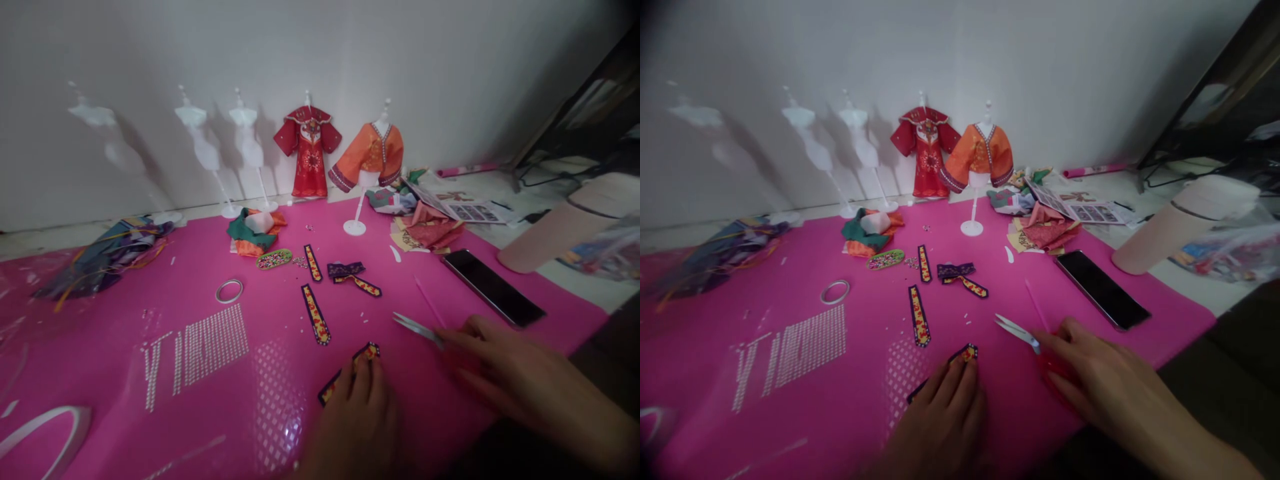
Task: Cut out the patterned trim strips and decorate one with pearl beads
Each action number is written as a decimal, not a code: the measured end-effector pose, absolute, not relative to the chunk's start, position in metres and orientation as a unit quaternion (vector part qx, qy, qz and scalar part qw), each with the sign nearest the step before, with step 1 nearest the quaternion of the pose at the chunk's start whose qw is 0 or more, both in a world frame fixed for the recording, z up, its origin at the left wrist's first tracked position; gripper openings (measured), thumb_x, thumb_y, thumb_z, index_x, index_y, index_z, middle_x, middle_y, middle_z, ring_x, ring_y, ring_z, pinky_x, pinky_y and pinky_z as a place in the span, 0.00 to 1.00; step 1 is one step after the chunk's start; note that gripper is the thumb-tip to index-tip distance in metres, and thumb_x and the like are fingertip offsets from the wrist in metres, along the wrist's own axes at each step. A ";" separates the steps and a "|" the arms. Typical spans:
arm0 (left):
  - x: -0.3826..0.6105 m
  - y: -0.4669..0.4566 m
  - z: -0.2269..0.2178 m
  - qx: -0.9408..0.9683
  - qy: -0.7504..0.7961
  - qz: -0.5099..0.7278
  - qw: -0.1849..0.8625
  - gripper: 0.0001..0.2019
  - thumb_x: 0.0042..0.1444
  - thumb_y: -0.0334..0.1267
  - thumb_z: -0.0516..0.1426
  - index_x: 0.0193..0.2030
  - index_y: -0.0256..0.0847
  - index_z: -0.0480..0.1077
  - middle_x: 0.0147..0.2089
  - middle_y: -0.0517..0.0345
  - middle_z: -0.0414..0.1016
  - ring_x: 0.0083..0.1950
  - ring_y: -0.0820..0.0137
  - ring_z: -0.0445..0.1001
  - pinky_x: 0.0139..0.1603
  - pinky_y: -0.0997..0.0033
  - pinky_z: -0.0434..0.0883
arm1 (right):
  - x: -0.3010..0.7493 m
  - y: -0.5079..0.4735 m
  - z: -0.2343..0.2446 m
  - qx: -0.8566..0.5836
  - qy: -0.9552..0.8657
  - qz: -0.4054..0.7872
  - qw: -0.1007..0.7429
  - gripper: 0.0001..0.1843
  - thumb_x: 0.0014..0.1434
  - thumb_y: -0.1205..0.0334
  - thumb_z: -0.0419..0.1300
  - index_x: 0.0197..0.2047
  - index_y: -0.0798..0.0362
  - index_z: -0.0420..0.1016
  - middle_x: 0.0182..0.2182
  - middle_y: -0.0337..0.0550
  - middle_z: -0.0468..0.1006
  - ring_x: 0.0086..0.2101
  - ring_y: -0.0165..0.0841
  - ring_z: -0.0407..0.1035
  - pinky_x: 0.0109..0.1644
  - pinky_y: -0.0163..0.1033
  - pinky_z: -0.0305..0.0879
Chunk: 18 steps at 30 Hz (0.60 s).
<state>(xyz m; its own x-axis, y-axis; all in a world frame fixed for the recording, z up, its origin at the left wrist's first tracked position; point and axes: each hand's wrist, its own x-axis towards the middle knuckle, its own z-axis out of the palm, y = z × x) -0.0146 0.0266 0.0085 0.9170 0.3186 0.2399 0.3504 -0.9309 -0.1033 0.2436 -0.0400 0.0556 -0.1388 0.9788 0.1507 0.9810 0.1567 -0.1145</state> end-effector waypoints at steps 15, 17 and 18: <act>-0.017 0.036 0.012 -0.975 -0.167 -0.138 0.042 0.19 0.64 0.51 0.53 0.50 0.37 0.73 0.53 0.47 0.76 0.54 0.54 0.73 0.56 0.54 0.64 | 0.263 -0.038 0.039 -0.696 -0.714 -0.033 0.075 0.23 0.66 0.48 0.49 0.56 0.50 0.73 0.41 0.49 0.78 0.29 0.39 0.77 0.28 0.42 0.74; -0.018 0.036 0.012 -0.971 -0.183 -0.147 0.051 0.22 0.63 0.54 0.52 0.50 0.36 0.72 0.55 0.45 0.76 0.51 0.57 0.74 0.54 0.58 0.65 | 0.263 -0.036 0.039 -0.687 -0.721 -0.051 0.077 0.21 0.66 0.48 0.50 0.53 0.49 0.75 0.41 0.49 0.79 0.31 0.40 0.78 0.31 0.43 0.75; -0.019 0.035 0.012 -0.969 -0.191 -0.148 0.053 0.23 0.63 0.55 0.51 0.51 0.36 0.72 0.55 0.43 0.76 0.50 0.58 0.74 0.53 0.59 0.65 | 0.263 -0.036 0.040 -0.682 -0.725 -0.056 0.077 0.21 0.66 0.49 0.50 0.51 0.49 0.77 0.41 0.49 0.79 0.32 0.40 0.78 0.32 0.44 0.76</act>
<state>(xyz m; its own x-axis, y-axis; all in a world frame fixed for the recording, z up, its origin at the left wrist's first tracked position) -0.0189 0.0355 0.0117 0.8836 0.3543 0.3062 0.3853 -0.9217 -0.0454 0.2634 -0.0356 0.0396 -0.0568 0.9806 0.1877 0.9978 0.0623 -0.0234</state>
